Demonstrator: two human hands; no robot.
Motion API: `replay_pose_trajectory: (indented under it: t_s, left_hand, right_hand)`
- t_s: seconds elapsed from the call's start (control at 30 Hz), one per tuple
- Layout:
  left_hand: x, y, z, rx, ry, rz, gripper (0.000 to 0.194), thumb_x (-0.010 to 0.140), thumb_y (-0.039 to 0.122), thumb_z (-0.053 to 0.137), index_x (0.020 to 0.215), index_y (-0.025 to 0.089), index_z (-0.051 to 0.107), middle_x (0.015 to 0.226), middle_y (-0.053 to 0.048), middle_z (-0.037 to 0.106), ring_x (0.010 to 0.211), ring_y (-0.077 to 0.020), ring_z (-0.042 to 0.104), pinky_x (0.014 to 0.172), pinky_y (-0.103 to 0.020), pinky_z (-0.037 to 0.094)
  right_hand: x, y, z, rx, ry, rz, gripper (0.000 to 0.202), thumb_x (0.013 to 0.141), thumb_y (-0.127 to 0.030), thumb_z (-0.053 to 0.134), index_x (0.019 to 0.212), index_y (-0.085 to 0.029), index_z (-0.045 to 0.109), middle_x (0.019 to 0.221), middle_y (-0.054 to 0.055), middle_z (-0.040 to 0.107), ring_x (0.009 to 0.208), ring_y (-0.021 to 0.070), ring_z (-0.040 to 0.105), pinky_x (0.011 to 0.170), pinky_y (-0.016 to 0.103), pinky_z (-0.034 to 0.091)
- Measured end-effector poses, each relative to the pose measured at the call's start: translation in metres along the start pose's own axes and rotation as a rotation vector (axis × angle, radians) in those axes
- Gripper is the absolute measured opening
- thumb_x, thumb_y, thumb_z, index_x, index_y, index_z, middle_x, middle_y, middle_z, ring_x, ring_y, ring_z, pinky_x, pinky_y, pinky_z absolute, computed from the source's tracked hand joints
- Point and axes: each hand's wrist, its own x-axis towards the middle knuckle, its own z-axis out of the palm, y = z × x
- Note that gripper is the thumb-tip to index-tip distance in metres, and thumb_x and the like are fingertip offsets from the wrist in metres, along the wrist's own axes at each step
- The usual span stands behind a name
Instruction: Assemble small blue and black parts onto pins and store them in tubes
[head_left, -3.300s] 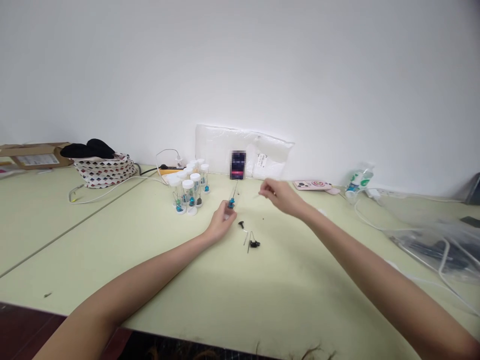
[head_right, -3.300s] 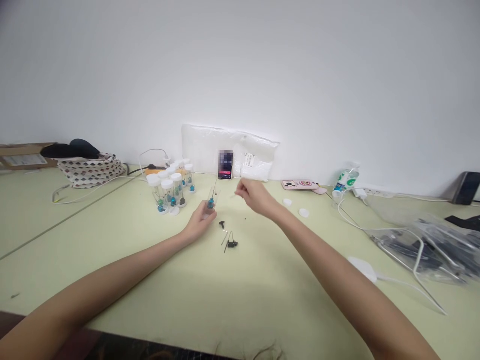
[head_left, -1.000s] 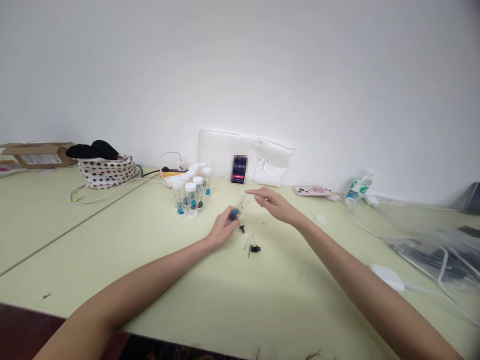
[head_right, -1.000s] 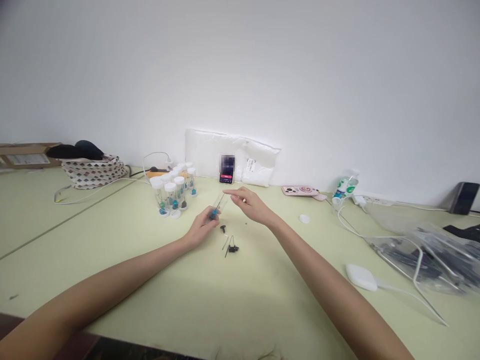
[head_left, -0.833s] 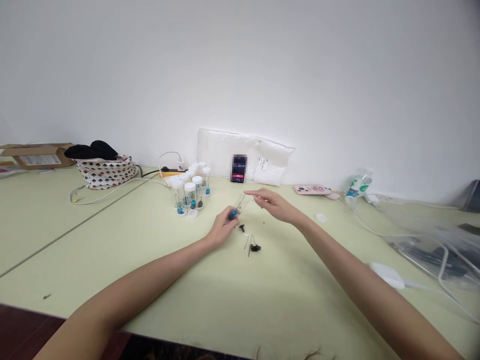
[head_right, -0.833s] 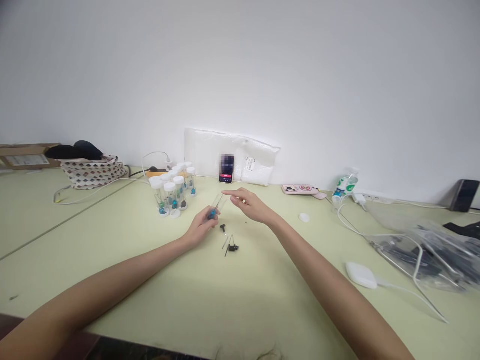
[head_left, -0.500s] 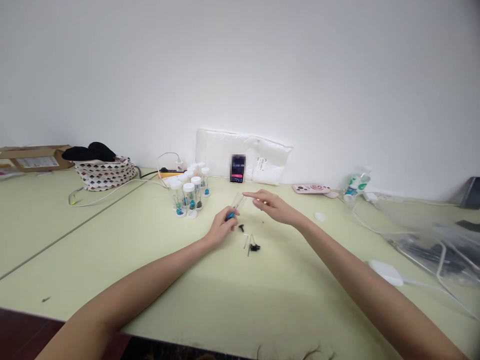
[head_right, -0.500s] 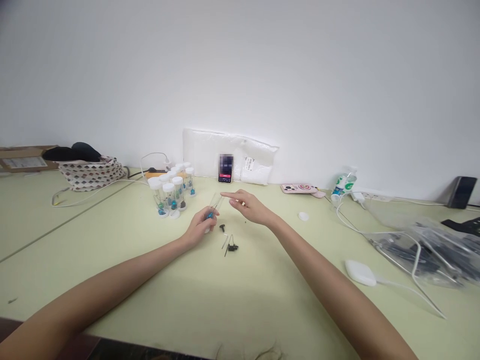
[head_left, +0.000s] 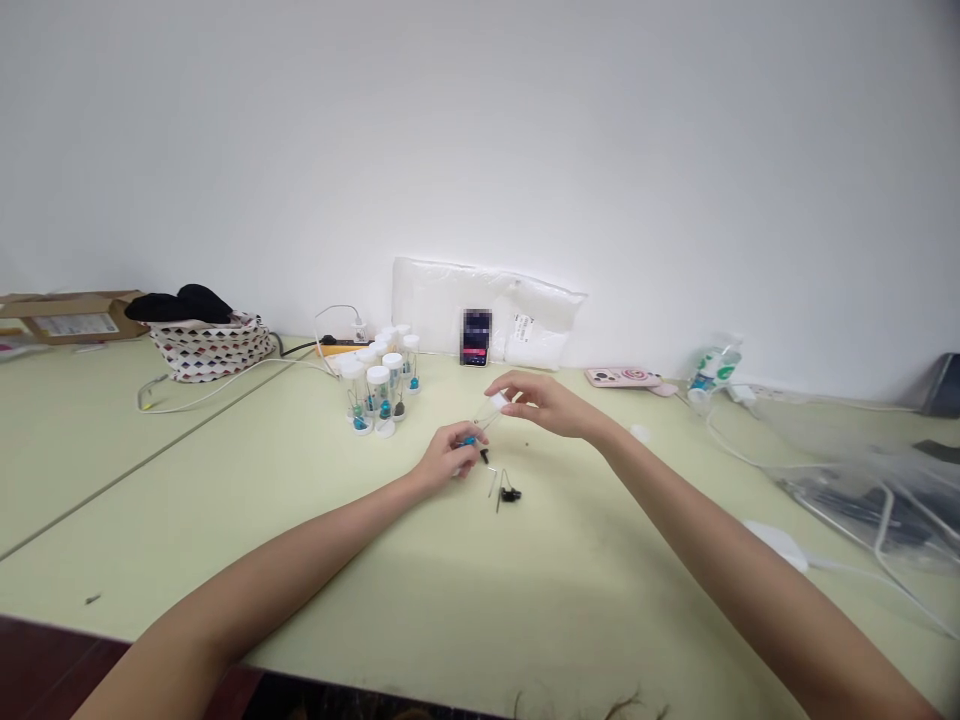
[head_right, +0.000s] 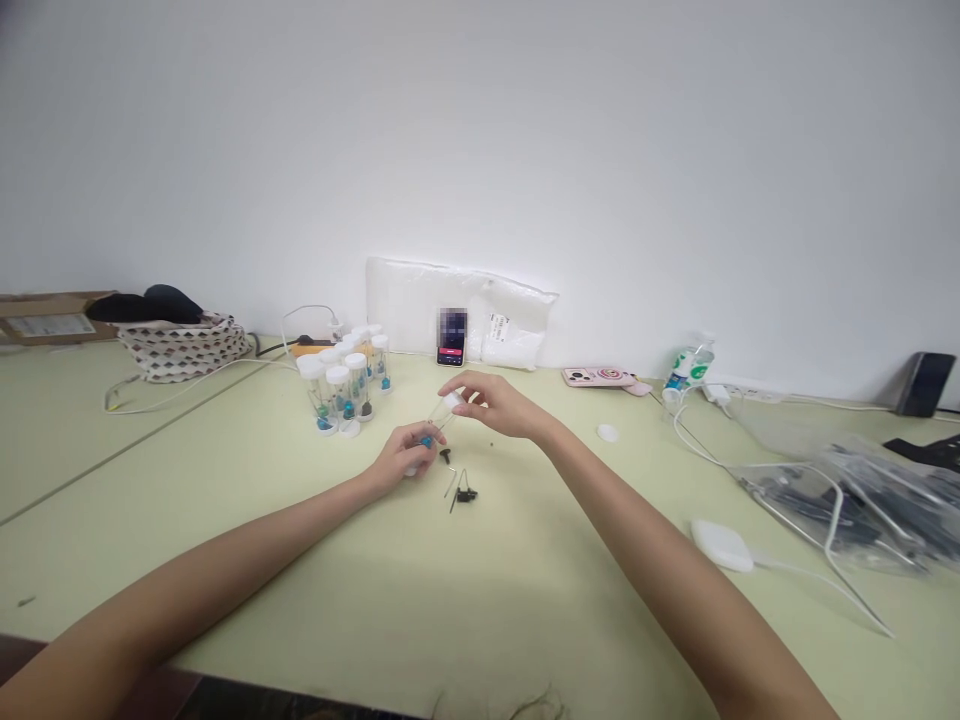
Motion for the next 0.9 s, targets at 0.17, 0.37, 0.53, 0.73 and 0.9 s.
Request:
replay_pose_trajectory:
  t_s: [0.17,0.37,0.53,0.73,0.9]
  left_hand:
    - [0.0,-0.003,0.002,0.084,0.003,0.0,0.015,0.071,0.026,0.051,0.079,0.014,0.054,0.044,0.006,0.042,0.035,-0.0053,0.037,0.042,-0.019,0.029]
    - [0.0,-0.003,0.004,0.174,0.01,-0.034,0.025,0.073,0.039,0.052,0.071,0.014,0.053,0.041,0.007,0.04,0.034,-0.0051,0.035,0.04,-0.018,0.028]
    - [-0.001,-0.004,0.002,0.161,0.015,-0.042,0.028,0.073,0.043,0.052,0.07,0.014,0.051,0.042,0.007,0.041,0.033,-0.0051,0.036,0.039,-0.018,0.026]
    - [-0.003,-0.002,0.002,0.151,0.02,-0.032,0.03,0.074,0.043,0.051,0.065,0.015,0.045,0.04,0.007,0.042,0.032,-0.0056,0.037,0.04,-0.019,0.029]
    - [-0.004,0.003,0.007,0.135,0.076,0.025,0.031,0.077,0.04,0.047,0.058,0.016,0.039,0.039,0.006,0.043,0.035,-0.0068,0.04,0.046,-0.021,0.035]
  right_hand:
    - [-0.002,-0.002,-0.006,-0.001,-0.049,-0.017,0.025,0.079,-0.029,0.051,0.103,-0.024,0.057,0.106,0.004,0.054,0.088,0.0157,0.052,0.078,0.03,0.044]
    - [0.0,-0.009,-0.009,-0.04,-0.133,-0.049,0.024,0.081,-0.027,0.049,0.102,-0.023,0.058,0.1,0.004,0.057,0.083,0.0148,0.053,0.073,0.028,0.044]
    - [0.001,-0.007,-0.004,-0.074,-0.102,-0.055,0.024,0.081,-0.029,0.05,0.103,-0.023,0.059,0.1,0.005,0.057,0.083,0.0155,0.053,0.073,0.029,0.043]
    - [0.003,-0.009,0.009,-0.057,-0.069,-0.089,0.025,0.083,-0.03,0.048,0.105,-0.025,0.058,0.105,0.005,0.055,0.085,0.0163,0.054,0.074,0.03,0.044]
    - [0.008,-0.02,0.024,-0.004,0.023,-0.125,0.031,0.085,-0.034,0.043,0.114,-0.027,0.052,0.111,0.004,0.055,0.092,0.0165,0.053,0.075,0.03,0.044]
